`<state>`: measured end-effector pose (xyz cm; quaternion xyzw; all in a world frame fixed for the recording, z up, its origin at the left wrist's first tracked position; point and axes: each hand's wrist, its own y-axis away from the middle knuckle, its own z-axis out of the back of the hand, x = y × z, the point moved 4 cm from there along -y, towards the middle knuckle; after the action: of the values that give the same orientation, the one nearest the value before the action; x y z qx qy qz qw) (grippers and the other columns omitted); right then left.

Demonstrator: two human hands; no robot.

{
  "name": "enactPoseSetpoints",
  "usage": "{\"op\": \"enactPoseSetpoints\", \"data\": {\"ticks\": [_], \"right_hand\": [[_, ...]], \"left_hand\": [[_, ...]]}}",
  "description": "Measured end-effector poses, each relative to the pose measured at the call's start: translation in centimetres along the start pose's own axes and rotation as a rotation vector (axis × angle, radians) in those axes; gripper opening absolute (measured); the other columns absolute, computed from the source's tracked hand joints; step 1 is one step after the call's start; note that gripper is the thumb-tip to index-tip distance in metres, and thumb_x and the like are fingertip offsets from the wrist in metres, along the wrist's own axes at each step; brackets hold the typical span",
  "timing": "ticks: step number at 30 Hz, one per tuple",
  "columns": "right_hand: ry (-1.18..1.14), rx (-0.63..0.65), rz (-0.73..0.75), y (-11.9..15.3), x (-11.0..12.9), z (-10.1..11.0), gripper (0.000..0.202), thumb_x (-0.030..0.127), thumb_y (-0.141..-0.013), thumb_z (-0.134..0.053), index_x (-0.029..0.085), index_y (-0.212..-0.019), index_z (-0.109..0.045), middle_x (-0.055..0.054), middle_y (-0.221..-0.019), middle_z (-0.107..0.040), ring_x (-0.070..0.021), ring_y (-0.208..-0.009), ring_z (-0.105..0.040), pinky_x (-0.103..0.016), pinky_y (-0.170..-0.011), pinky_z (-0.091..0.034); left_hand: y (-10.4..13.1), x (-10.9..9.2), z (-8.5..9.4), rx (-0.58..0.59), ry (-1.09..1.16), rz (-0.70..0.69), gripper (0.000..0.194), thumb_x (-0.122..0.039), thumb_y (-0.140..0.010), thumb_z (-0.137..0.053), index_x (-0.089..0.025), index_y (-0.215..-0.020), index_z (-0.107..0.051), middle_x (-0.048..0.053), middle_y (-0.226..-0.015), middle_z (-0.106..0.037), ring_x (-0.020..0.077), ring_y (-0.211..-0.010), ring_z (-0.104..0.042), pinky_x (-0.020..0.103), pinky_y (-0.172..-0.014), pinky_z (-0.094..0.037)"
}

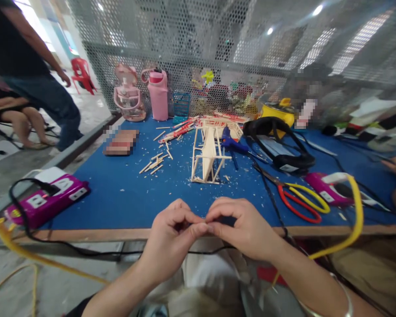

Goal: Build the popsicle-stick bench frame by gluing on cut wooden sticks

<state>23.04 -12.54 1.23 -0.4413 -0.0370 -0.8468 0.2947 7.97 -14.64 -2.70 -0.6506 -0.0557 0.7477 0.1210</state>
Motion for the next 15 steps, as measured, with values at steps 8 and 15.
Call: {"op": "enactPoseSetpoints", "data": {"ticks": [8, 15], "right_hand": [[0.403, -0.256, -0.146, -4.1, -2.4, 2.2, 0.012, 0.026, -0.08, -0.063, 0.021, -0.076, -0.074, 0.002, -0.064, -0.07, -0.0112, -0.055, -0.059, -0.023, -0.055, -0.039], [0.752, -0.229, -0.084, -5.8, -2.8, 0.7, 0.02, 0.028, -0.087, -0.054, 0.024, -0.088, -0.073, -0.001, -0.077, -0.075, -0.0174, -0.066, -0.066, -0.027, -0.058, -0.036]], "left_hand": [[-8.9, -1.0, 4.4, 0.133, -0.585, 0.06, 0.027, -0.028, -0.081, -0.059, -0.017, -0.103, -0.068, 0.002, -0.075, -0.067, 0.0154, -0.069, -0.058, 0.027, -0.065, -0.043], [-14.3, 2.7, 3.8, 0.468, -0.645, 0.121, 0.024, -0.028, -0.068, -0.069, -0.016, -0.088, -0.072, 0.001, -0.073, -0.072, 0.0159, -0.069, -0.063, 0.024, -0.063, -0.043]]}}
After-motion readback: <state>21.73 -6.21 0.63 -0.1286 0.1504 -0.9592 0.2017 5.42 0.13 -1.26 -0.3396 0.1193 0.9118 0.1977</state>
